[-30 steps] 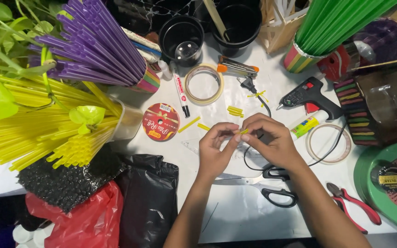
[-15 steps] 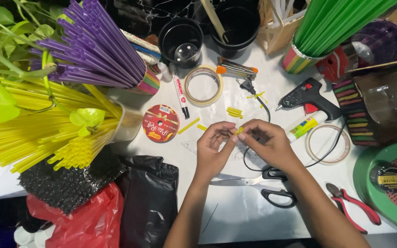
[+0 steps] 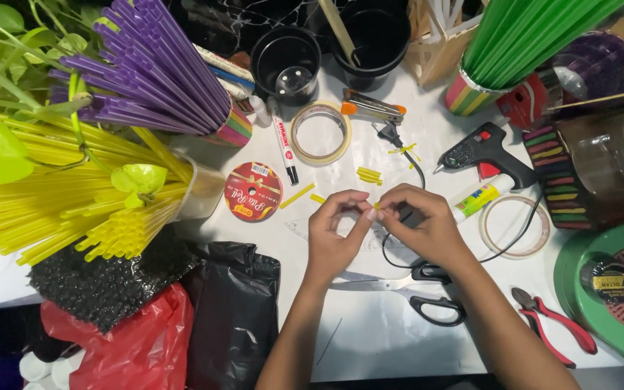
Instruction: Cutting yellow plastic straws into small segments to form parts of a flower for a handicraft project.
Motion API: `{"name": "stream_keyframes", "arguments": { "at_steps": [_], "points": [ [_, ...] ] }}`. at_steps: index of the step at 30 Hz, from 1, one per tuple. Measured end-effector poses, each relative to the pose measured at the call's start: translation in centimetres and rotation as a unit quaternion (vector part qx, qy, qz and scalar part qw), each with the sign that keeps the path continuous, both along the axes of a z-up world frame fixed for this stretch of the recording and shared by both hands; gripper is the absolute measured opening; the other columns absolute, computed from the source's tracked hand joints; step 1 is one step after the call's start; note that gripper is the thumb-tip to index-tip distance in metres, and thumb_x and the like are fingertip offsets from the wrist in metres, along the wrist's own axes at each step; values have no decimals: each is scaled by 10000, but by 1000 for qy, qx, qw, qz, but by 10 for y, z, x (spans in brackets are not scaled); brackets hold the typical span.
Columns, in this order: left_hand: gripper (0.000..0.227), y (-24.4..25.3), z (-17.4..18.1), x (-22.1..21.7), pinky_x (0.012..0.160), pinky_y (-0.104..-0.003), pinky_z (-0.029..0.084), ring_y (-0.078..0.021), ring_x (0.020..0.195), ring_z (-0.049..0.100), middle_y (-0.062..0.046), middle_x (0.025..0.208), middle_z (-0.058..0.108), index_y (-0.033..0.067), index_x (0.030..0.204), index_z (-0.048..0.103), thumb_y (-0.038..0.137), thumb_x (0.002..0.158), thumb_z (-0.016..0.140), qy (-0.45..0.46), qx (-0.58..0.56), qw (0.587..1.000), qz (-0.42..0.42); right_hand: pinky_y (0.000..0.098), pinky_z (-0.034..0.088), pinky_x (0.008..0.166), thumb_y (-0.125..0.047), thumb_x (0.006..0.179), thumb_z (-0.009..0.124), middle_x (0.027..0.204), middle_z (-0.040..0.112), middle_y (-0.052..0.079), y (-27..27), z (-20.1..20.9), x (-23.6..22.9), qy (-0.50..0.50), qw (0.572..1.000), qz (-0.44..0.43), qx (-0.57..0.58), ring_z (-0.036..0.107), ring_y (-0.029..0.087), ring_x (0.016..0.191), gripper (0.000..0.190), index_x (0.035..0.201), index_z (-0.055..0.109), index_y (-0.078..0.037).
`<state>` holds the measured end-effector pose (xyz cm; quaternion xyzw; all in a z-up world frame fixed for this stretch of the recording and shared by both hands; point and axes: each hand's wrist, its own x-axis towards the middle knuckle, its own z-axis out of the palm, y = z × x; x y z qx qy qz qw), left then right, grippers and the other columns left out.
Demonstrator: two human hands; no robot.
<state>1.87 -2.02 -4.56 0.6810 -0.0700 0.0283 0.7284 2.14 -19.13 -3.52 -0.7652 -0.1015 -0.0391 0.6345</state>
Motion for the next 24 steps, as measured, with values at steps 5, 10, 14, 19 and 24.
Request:
{"name": "stream_keyframes", "arguments": {
  "at_steps": [5, 10, 14, 19, 24],
  "points": [
    [204, -2, -6, -3, 854, -327, 596, -158, 903, 707, -116, 922, 741, -15, 1098, 694, -2, 906, 761, 23, -40, 999, -8, 297, 552, 682, 65, 808, 768, 783, 737, 89, -4, -4, 2, 14, 999, -2, 33, 629, 135, 692, 129, 897, 768, -28],
    [167, -1, -6, -3, 847, -330, 606, -167, 890, 723, -123, 916, 738, -21, 1031, 670, 5, 903, 773, 38, -61, 997, 7, 294, 541, 689, 66, 827, 748, 801, 734, 88, -3, -5, 1, 28, 998, 2, 48, 616, 126, 714, 129, 910, 773, -30],
    [188, -2, -2, -3, 854, -301, 599, -149, 899, 724, -107, 932, 733, -5, 1022, 631, 9, 903, 776, 32, -67, 997, 8, 317, 553, 705, 73, 837, 734, 818, 736, 103, -6, -5, 1, 56, 997, 10, 53, 630, 141, 738, 151, 958, 764, -13],
    [183, -4, 3, -2, 864, -311, 601, -154, 915, 725, -115, 948, 736, -9, 1018, 615, -32, 904, 755, 15, -60, 998, 7, 319, 559, 711, 61, 862, 733, 820, 726, 102, -7, -12, 1, 61, 997, -7, 43, 638, 138, 755, 126, 971, 744, 1],
    [173, -2, 14, 2, 817, -366, 614, -236, 884, 756, -112, 920, 747, 13, 995, 633, -100, 877, 689, -22, 43, 997, 63, 341, 571, 693, 27, 880, 752, 824, 731, 110, -5, -9, 3, -8, 997, -39, -63, 689, 198, 733, 114, 982, 749, -21]
  ]
}}
